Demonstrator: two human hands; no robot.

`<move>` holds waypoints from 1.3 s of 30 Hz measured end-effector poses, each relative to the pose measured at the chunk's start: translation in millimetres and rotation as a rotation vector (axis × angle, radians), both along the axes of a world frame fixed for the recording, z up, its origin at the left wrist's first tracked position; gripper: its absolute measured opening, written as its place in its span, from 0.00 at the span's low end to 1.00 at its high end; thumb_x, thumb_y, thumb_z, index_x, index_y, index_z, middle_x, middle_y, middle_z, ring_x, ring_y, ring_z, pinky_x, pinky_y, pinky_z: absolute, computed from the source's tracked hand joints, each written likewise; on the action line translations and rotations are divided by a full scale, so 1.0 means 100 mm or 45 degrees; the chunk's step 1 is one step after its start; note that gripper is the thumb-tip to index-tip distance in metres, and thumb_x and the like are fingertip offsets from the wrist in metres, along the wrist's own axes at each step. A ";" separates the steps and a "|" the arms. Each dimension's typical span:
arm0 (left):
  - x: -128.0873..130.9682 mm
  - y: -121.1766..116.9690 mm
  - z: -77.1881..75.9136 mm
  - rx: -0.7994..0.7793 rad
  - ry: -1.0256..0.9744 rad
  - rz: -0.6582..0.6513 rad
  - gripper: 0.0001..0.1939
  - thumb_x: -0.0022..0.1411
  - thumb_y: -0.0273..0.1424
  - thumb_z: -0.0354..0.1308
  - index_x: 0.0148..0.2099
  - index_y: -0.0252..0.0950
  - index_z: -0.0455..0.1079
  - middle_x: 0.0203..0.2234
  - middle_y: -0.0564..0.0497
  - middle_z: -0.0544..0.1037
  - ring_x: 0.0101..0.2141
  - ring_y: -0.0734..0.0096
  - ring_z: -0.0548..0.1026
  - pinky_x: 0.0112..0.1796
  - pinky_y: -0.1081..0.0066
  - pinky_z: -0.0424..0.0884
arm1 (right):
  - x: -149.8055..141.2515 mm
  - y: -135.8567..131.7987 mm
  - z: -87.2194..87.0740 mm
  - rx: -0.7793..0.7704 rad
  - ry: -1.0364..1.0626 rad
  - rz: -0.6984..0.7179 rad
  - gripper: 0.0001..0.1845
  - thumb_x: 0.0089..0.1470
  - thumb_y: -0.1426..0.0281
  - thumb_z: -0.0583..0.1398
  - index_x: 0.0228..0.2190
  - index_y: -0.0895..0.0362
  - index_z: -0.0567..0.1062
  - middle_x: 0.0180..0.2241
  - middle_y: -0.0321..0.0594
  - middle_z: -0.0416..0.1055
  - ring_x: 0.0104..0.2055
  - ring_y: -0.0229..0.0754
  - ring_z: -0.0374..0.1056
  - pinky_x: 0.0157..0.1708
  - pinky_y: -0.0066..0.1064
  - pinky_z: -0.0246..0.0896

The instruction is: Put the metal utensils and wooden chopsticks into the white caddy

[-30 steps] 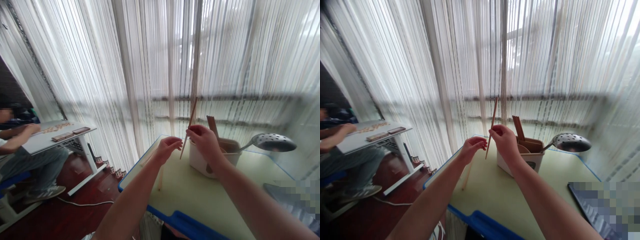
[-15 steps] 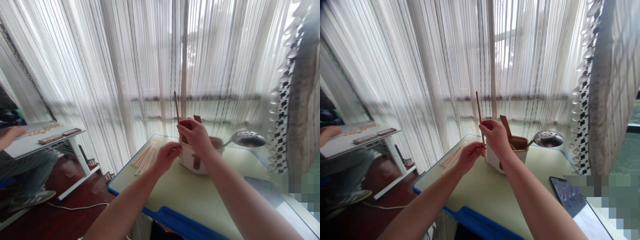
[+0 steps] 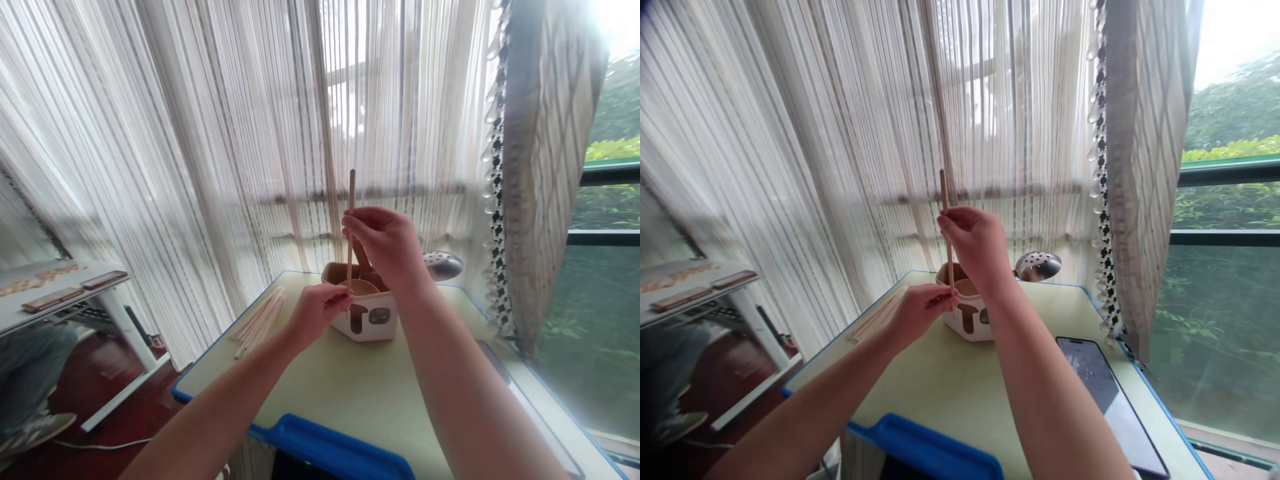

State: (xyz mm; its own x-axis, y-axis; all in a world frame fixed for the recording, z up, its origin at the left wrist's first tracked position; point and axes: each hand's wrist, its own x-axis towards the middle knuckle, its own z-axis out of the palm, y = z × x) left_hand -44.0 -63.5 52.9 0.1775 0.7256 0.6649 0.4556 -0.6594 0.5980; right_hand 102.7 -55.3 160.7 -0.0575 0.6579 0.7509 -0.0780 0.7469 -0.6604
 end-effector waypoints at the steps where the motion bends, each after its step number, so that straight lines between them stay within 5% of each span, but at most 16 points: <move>1: 0.02 -0.01 0.01 0.032 0.001 0.027 0.10 0.54 0.34 0.59 0.37 0.35 0.76 0.27 0.49 0.79 0.27 0.71 0.75 0.29 0.74 0.71 | 0.04 -0.01 0.02 0.012 0.009 0.019 0.11 0.46 0.64 0.62 0.30 0.58 0.77 0.25 0.37 0.74 0.29 0.38 0.71 0.31 0.31 0.68; 8: 0.27 0.05 0.20 0.128 -0.277 0.043 0.12 0.53 0.34 0.61 0.40 0.35 0.75 0.31 0.47 0.79 0.31 0.70 0.76 0.34 0.72 0.73 | 0.29 -0.04 0.12 0.197 0.162 -0.003 0.11 0.47 0.64 0.62 0.32 0.56 0.77 0.28 0.34 0.74 0.33 0.37 0.71 0.35 0.34 0.70; 13: 0.59 0.36 0.48 0.108 -0.295 -0.170 0.12 0.50 0.31 0.63 0.38 0.33 0.75 0.30 0.48 0.79 0.32 0.71 0.77 0.37 0.69 0.74 | 0.39 -0.03 0.15 0.272 0.238 -0.100 0.07 0.47 0.68 0.63 0.31 0.55 0.77 0.28 0.32 0.74 0.31 0.36 0.71 0.37 0.34 0.70; 18: 0.78 0.67 0.71 0.064 -0.325 -0.168 0.09 0.49 0.28 0.63 0.35 0.31 0.75 0.25 0.49 0.78 0.28 0.72 0.76 0.32 0.70 0.73 | 0.38 0.08 0.11 0.335 0.230 -0.284 0.06 0.49 0.66 0.61 0.32 0.53 0.77 0.30 0.34 0.74 0.35 0.39 0.71 0.38 0.34 0.69; 22: 0.77 0.78 0.68 0.046 -0.316 -0.086 0.08 0.49 0.27 0.62 0.35 0.32 0.75 0.25 0.49 0.78 0.28 0.70 0.76 0.31 0.70 0.72 | 0.36 0.22 0.04 0.317 0.217 -0.400 0.11 0.52 0.63 0.58 0.35 0.52 0.76 0.32 0.36 0.74 0.39 0.42 0.70 0.37 0.36 0.68; 27: 0.75 0.78 0.53 0.104 -0.145 0.024 0.07 0.50 0.27 0.59 0.33 0.33 0.75 0.25 0.49 0.78 0.28 0.71 0.75 0.31 0.72 0.70 | 0.29 0.35 -0.03 0.166 0.187 -0.397 0.10 0.49 0.63 0.60 0.32 0.55 0.77 0.28 0.36 0.75 0.33 0.39 0.71 0.35 0.33 0.68; 31: 0.76 0.72 0.56 0.175 -0.040 0.198 0.05 0.51 0.25 0.56 0.28 0.33 0.74 0.22 0.51 0.77 0.25 0.73 0.73 0.29 0.74 0.66 | 0.20 0.45 -0.12 0.018 0.210 -0.409 0.10 0.49 0.63 0.60 0.31 0.55 0.77 0.28 0.36 0.75 0.32 0.37 0.71 0.34 0.30 0.67; 39: 0.62 0.81 0.57 0.134 -0.093 0.047 0.07 0.52 0.30 0.59 0.33 0.35 0.75 0.26 0.51 0.79 0.28 0.72 0.75 0.31 0.74 0.68 | 0.21 0.46 -0.15 0.007 0.184 -0.473 0.13 0.48 0.60 0.60 0.31 0.56 0.77 0.27 0.38 0.75 0.32 0.38 0.71 0.33 0.29 0.65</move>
State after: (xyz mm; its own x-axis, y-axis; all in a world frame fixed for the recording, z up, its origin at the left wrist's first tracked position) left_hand 17.8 17.6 109.7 0.1000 0.6561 0.7480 0.4386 -0.7038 0.5588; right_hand 123.4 -9.1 145.5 0.2906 0.6097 0.7374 0.1065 0.7453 -0.6582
